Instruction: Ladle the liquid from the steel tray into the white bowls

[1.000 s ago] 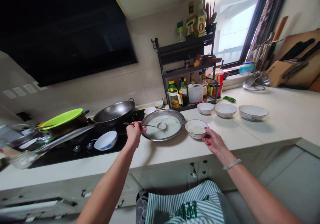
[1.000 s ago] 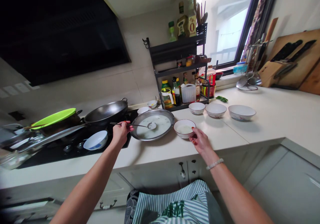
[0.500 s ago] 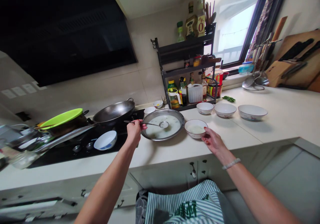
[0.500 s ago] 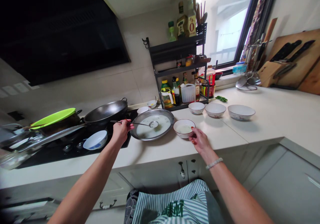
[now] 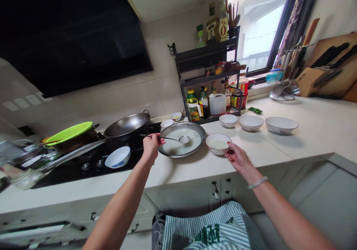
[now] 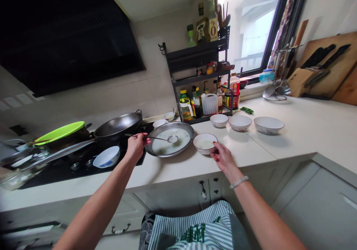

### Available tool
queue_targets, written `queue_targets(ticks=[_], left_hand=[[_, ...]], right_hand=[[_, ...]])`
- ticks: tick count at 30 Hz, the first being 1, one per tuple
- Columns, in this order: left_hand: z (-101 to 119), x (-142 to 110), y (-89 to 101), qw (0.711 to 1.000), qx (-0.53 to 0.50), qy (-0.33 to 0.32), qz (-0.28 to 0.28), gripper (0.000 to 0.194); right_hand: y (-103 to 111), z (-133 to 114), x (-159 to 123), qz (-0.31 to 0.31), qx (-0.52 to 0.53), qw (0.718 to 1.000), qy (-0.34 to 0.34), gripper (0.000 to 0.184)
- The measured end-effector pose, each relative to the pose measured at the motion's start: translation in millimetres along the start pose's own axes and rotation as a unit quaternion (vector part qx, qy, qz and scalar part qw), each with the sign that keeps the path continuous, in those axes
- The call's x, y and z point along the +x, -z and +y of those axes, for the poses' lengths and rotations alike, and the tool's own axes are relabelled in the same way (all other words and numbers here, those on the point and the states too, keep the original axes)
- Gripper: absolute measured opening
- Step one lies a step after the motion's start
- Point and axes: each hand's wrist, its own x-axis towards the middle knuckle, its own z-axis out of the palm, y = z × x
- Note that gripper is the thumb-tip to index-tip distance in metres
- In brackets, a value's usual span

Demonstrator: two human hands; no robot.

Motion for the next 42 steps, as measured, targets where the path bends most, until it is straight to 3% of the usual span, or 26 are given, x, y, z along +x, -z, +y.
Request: queue_targets(ticks=[6, 13, 20, 25, 32, 33, 35, 38, 40, 42], left_hand=[[5.1, -5.1, -10.6, 1.0, -0.007, 0.008, -0.01, 0.017], [19.0, -25.9, -44.8, 0.997, -0.023, 0.004, -0.072, 0.014], [7.2, -53.9, -77.2, 0.982, 0.026, -0.084, -0.167, 0.018], [-7.6, -76.1, -78.0, 0.933, 0.108, -0.205, -0.274, 0.023], [-16.2, -86.5, -62.6, 0.826, 0.162, -0.357, -0.405, 0.021], [-16.8, -85.9, -62.0, 0.828, 0.161, -0.35, -0.407, 0.021], [-17.3, -82.6, -62.8, 0.868, 0.136, -0.292, -0.378, 0.022], [-15.6, -69.1, -64.2, 0.952, 0.048, -0.164, -0.255, 0.023], [-13.1, -55.1, -60.4, 0.98, -0.005, -0.106, -0.168, 0.021], [-10.4, -40.3, -50.7, 0.99, -0.032, -0.07, -0.122, 0.018]], right_hand=[[-0.5, 0.3, -0.3, 0.005, 0.0, 1.0, 0.001, 0.028], [-0.8, -0.3, -1.4, 0.006, 0.006, 1.0, -0.004, 0.029], [0.1, -0.2, -0.6, 0.006, 0.012, 1.0, -0.002, 0.031], [1.6, 1.5, 0.6, 0.0, 0.019, 1.0, -0.009, 0.031], [0.1, 0.4, -1.0, 0.007, 0.017, 1.0, -0.013, 0.029], [-0.1, 0.1, -1.3, 0.007, 0.015, 1.0, -0.012, 0.029], [-0.3, -0.1, -1.5, 0.003, 0.011, 1.0, -0.006, 0.029], [-0.5, -0.1, -1.4, 0.003, 0.01, 1.0, 0.001, 0.03], [-0.6, -0.1, -1.3, 0.009, 0.013, 1.0, 0.002, 0.03], [-0.5, 0.0, -1.2, 0.01, 0.014, 1.0, 0.002, 0.029]])
